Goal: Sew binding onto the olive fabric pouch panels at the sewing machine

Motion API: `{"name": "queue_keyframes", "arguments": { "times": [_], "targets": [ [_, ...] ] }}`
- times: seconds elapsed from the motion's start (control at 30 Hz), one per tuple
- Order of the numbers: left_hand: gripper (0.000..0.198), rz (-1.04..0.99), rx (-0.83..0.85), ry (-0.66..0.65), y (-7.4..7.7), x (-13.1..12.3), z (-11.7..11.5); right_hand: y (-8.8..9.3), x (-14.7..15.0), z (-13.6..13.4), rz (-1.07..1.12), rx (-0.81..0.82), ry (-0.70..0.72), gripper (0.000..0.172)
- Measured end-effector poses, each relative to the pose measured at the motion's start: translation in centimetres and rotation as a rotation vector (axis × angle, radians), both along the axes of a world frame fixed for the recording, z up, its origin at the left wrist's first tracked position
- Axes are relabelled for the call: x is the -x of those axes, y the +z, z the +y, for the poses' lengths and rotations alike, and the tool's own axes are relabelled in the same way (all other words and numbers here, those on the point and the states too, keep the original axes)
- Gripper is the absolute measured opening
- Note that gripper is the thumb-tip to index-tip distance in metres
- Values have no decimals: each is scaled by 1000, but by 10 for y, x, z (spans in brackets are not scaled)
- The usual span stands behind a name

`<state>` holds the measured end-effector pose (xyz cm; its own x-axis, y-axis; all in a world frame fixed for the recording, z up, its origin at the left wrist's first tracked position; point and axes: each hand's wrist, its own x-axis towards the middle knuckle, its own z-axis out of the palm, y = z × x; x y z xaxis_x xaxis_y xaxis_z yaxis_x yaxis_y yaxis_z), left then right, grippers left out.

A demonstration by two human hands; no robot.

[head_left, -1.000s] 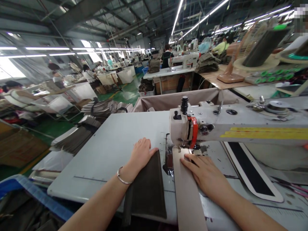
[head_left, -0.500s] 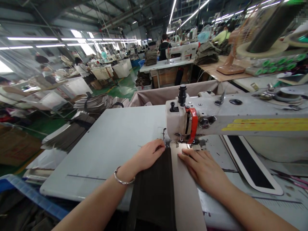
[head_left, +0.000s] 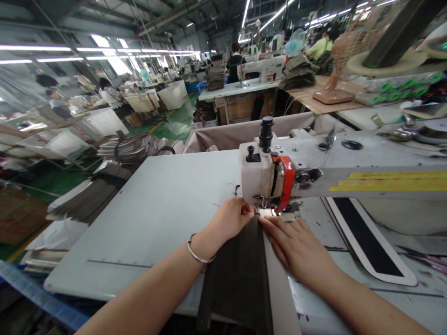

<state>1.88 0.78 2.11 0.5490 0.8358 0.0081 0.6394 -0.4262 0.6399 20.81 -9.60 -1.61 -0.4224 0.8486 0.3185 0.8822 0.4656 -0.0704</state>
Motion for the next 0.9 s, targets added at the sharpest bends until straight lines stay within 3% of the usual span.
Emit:
{"name": "queue_keyframes", "arguments": {
  "times": [0.63, 0.8, 0.9],
  "targets": [
    [11, 75, -224, 32, -3, -2, -6, -1, -3, 3, -4, -3, 10, 49],
    [18, 120, -395, -221, -3, 11, -32, 0, -6, 0, 27, 27, 42, 45],
    [23, 148, -439, -255, -7, 15, -38, -1, -6, 0, 16, 27, 36, 46]
  ]
}}
